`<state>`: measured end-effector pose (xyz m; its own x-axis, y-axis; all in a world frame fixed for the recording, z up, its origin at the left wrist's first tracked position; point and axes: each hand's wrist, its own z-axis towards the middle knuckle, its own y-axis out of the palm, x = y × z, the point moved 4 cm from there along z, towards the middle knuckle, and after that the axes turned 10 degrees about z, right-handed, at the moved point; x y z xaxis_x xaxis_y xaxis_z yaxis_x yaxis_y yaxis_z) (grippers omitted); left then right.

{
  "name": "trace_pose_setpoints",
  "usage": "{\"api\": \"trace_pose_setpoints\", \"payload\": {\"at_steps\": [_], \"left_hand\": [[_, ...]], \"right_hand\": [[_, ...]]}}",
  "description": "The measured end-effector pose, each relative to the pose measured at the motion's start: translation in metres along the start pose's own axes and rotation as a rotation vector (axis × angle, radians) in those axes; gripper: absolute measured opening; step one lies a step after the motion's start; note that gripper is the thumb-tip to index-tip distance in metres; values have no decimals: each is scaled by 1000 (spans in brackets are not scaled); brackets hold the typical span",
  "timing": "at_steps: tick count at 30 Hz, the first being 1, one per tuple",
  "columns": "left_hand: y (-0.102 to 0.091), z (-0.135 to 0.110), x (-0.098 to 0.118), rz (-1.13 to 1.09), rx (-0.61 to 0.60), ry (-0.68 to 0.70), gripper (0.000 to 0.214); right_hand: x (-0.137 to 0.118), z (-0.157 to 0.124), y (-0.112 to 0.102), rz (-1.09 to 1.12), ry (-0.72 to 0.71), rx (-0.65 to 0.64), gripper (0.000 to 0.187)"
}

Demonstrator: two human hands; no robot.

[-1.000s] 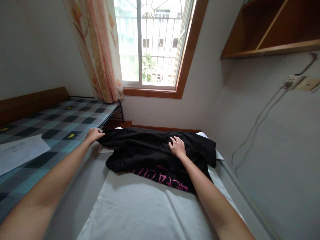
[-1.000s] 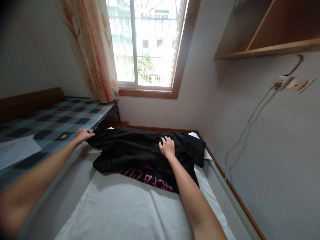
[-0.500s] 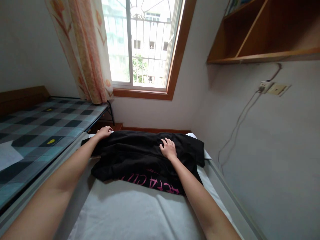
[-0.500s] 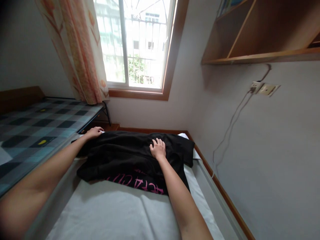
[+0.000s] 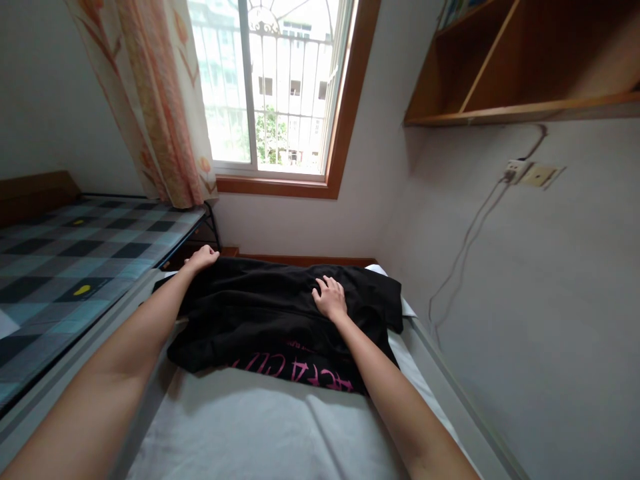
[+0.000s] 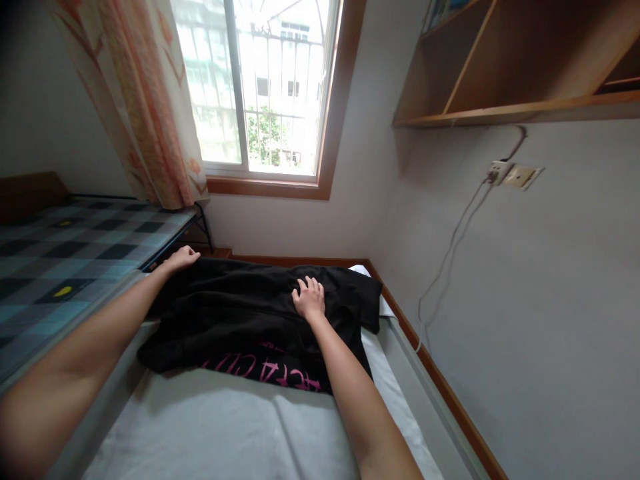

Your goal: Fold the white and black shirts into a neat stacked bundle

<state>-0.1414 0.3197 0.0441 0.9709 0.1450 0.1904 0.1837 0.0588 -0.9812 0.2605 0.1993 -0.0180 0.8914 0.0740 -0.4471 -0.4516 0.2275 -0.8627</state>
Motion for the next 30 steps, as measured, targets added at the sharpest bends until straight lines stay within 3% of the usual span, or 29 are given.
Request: {"api": "trace_pose_setpoints", "payload": {"at_steps": [5, 7, 10, 12, 14, 17, 22, 26, 30], "left_hand": [[-10, 0, 11, -382, -234, 175, 35], [-20, 0, 14, -384, -174, 237, 31], [-30, -1, 13, -141, 85, 243, 21], [-27, -7, 13, 64, 212, 237, 24], [-18, -15, 14, 234, 252, 214, 29], [1, -29, 22, 365, 189, 200, 30], [22, -63, 61, 191, 50, 414, 34], [36, -110, 87, 18, -111, 662, 38], [43, -158, 83, 5, -34, 746, 38]], "right_hand": [[0, 0, 0, -1, -3, 5, 47], [0, 0, -1, -1, -5, 5, 47], [-2, -1, -2, -5, -8, 7, 47], [-3, -2, -3, -7, -13, 9, 47], [-3, -2, -3, -9, -16, 5, 47], [-3, -2, -2, -12, -16, -4, 47], [-3, -1, -2, -10, -11, -7, 48], [-4, -2, -4, -10, -9, -4, 47], [-3, -2, -3, -6, 1, -10, 47]]}}
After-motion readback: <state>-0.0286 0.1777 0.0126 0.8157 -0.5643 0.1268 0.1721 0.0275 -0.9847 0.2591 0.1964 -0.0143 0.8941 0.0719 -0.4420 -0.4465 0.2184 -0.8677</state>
